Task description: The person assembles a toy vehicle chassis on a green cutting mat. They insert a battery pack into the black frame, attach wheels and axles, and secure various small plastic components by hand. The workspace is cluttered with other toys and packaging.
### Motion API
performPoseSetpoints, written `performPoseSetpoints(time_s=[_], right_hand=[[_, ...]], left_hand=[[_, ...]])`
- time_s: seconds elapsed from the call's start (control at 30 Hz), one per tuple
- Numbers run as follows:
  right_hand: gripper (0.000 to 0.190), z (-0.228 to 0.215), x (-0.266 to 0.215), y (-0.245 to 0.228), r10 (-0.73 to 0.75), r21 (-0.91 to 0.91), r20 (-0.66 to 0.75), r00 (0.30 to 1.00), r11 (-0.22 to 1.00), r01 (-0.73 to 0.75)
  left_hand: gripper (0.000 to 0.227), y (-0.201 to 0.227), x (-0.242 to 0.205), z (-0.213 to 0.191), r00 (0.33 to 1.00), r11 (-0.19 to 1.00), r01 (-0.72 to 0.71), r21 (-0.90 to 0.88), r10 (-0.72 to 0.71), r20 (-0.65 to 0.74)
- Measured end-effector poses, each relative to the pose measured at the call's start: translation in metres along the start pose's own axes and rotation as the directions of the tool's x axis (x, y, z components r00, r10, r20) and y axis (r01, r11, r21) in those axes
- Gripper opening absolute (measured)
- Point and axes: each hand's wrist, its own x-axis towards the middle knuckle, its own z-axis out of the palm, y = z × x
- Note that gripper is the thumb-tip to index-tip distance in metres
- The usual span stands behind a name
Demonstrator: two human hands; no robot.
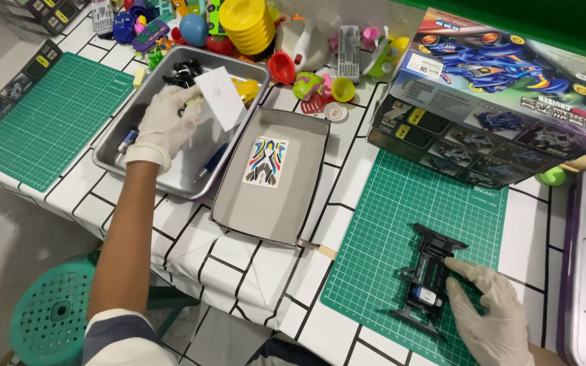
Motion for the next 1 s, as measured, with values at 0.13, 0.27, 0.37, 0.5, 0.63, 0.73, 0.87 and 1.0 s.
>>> performPoseSetpoints(time_s=[0.13, 0.27, 0.37, 0.5, 0.63, 0.73, 0.87, 1.0], right_hand=[[0.033, -0.001, -0.002, -0.002, -0.030, 0.018, -0.015, 0.999, 0.999, 0.031], [0.034, -0.005, -0.002, -0.011, 0.029, -0.026, 0.019, 0.999, 0.999, -0.028], [0.034, -0.010, -0.002, -0.024, 0.104, -0.034, 0.056, 0.993, 0.994, -0.103], [0.033, -0.007, -0.004, -0.022, 0.084, 0.044, 0.023, 0.996, 0.995, -0.085], [0.034, -0.004, -0.003, -0.019, 0.039, -0.085, 0.010, 0.999, 0.996, -0.038], [0.032, -0.004, -0.008, -0.028, 0.029, -0.039, -0.030, 0.999, 0.999, -0.030], [0.032, -0.003, -0.010, -0.031, 0.023, -0.010, -0.039, 0.999, 1.000, -0.023], [0.033, -0.002, -0.007, -0.020, 0.046, -0.036, -0.031, 0.998, 0.998, -0.047]], left_hand=[[0.048, 0.033, -0.013, -0.034, 0.994, 0.954, -0.092, -0.286, 0.069, -0.091], [0.033, 0.040, -0.023, -0.062, 0.975, 0.948, 0.213, -0.235, -0.222, -0.012], [0.025, -0.010, -0.011, -0.052, 0.951, 0.951, 0.310, 0.003, -0.310, -0.002], [0.044, -0.069, -0.004, -0.029, 0.840, 0.807, 0.359, 0.470, -0.499, 0.215], [0.046, -0.073, -0.035, -0.038, 0.839, 0.851, 0.506, 0.138, -0.523, 0.150], [0.036, -0.102, -0.043, -0.039, 0.868, 0.921, 0.379, -0.095, -0.389, -0.309], [0.030, -0.070, -0.056, -0.056, 0.833, 0.860, 0.416, -0.297, -0.491, -0.257], [0.047, -0.061, -0.057, -0.037, 0.918, 0.935, 0.349, 0.060, -0.354, 0.178]])
